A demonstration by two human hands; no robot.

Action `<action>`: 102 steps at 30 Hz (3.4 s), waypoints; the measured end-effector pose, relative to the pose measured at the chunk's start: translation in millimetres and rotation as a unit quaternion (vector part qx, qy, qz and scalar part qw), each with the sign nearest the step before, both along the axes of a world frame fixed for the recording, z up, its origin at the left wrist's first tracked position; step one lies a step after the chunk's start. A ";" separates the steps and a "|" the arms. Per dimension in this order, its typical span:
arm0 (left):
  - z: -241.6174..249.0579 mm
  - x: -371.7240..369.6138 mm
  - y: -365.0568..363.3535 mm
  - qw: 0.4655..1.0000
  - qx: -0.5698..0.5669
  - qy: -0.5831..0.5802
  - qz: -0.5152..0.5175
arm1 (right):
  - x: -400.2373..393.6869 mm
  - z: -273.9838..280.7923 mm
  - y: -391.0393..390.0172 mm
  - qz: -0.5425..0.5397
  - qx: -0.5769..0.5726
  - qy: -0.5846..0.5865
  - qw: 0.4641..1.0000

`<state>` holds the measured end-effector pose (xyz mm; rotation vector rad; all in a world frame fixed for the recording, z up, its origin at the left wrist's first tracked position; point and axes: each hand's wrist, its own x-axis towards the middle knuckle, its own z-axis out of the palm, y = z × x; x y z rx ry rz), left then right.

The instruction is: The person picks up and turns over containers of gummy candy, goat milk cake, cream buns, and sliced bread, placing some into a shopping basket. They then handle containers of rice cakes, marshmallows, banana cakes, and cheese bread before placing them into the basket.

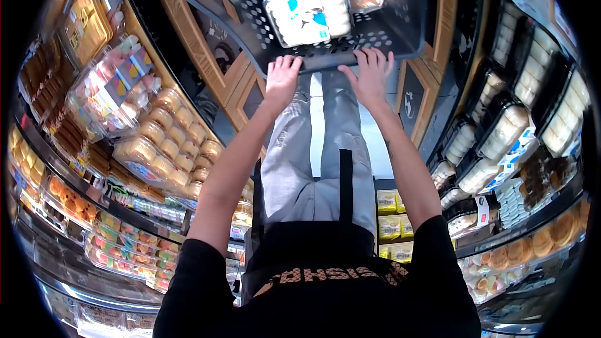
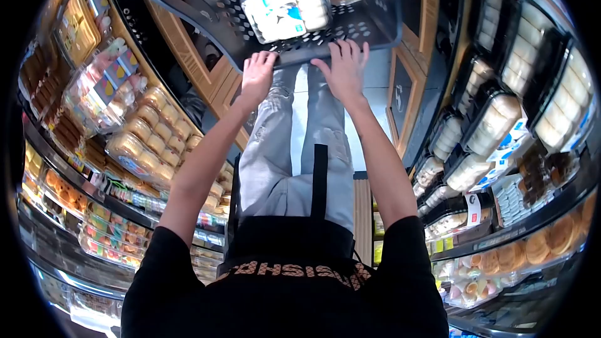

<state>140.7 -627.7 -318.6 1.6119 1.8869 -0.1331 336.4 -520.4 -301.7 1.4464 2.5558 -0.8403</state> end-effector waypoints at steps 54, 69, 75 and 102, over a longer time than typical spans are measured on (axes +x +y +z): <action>245.2 73.2 63.1 0.719 -0.209 -0.618 0.240 | 109.7 262.0 -122.2 -0.557 -0.265 0.569 0.544; 297.8 221.9 184.8 0.843 -0.122 -0.488 -0.190 | 170.9 271.3 -83.6 -0.665 -0.210 0.566 0.441; 278.4 255.1 203.1 0.864 -0.051 -0.496 -0.069 | 200.1 262.6 -41.1 -0.662 -0.139 0.570 0.466; 270.7 311.6 215.3 0.885 0.015 -0.432 0.173 | 207.5 258.5 27.2 -0.701 -0.069 0.589 0.396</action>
